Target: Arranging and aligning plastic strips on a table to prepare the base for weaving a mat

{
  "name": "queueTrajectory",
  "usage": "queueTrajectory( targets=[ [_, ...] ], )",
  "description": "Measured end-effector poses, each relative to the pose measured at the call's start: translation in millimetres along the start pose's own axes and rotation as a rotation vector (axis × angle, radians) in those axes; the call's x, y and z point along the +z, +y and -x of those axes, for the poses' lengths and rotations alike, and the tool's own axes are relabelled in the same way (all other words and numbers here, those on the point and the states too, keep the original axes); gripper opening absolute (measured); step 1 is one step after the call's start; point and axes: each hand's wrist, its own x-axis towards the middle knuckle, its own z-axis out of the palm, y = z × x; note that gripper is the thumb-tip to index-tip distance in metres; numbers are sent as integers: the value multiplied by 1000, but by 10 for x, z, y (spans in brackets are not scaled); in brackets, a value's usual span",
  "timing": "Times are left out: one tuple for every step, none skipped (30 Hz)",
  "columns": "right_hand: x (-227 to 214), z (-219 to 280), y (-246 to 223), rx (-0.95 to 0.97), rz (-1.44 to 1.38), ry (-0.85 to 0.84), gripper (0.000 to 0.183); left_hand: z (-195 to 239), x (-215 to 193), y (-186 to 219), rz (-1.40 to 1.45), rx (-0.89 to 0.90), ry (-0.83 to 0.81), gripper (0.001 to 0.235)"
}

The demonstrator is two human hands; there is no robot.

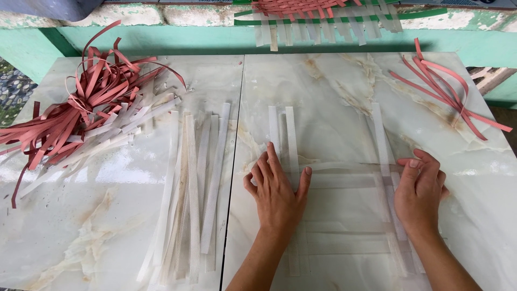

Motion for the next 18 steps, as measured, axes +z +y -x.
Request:
queueTrajectory(
  targets=[
    [-10, -8, 9, 1, 0, 3, 49, -13, -22, -3, 1, 2, 0, 81],
    [-26, -20, 18, 8, -52, 29, 50, -29, -41, 1, 74, -31, -21, 79],
    [-44, -28, 26, 15, -104, 56, 51, -42, -64, 4, 146, -64, -43, 78],
    [-57, -28, 29, 13, -103, 62, 51, -65, -84, 9, 151, -60, -41, 78],
    [-71, -23, 29, 90, -227, 99, 52, -86, -109, 13, 265, -147, -29, 76],
    [-87, -31, 25, 164, -353, 134, 53, -111, -134, 21, 380, -235, -15, 75],
    [-90, -121, 126, 158, -353, 138, 53, -152, -201, 36, 386, -232, -11, 75],
    [-79, -201, 221, 259, -495, 152, 58, -189, -278, 35, 510, -340, -33, 75],
    [-66, -280, 314, 360, -637, 163, 64, -225, -356, 32, 634, -446, -57, 76],
    [-158, -379, 399, 358, -639, 163, 64, -241, -518, 39, 634, -445, -54, 76],
    [-250, -479, 484, 491, -745, 100, 77, -258, -679, 47, 768, -464, -28, 74],
    [-337, -578, 565, 626, -849, 36, 90, -277, -846, 52, 899, -482, -2, 72],
    [-435, -610, 702, 625, -851, 34, 90, -232, -1053, 30, 898, -480, 0, 72],
    [-542, -642, 850, 592, -862, 8, 88, -189, -1247, 12, 1002, -329, 45, 53],
    [-646, -677, 998, 560, -873, -19, 86, -150, -1438, -6, 1101, -174, 89, 37],
    [-684, -665, 1459, 561, -871, -15, 86, -16, -1723, 27, 1103, -174, 85, 37],
    [-721, -648, 1920, 420, -831, 49, 71, 117, -2007, 54, 1028, -3, 125, 27],
    [-747, -624, 2387, 278, -788, 108, 62, 258, -2290, 72, 948, 166, 167, 33]
  ],
)
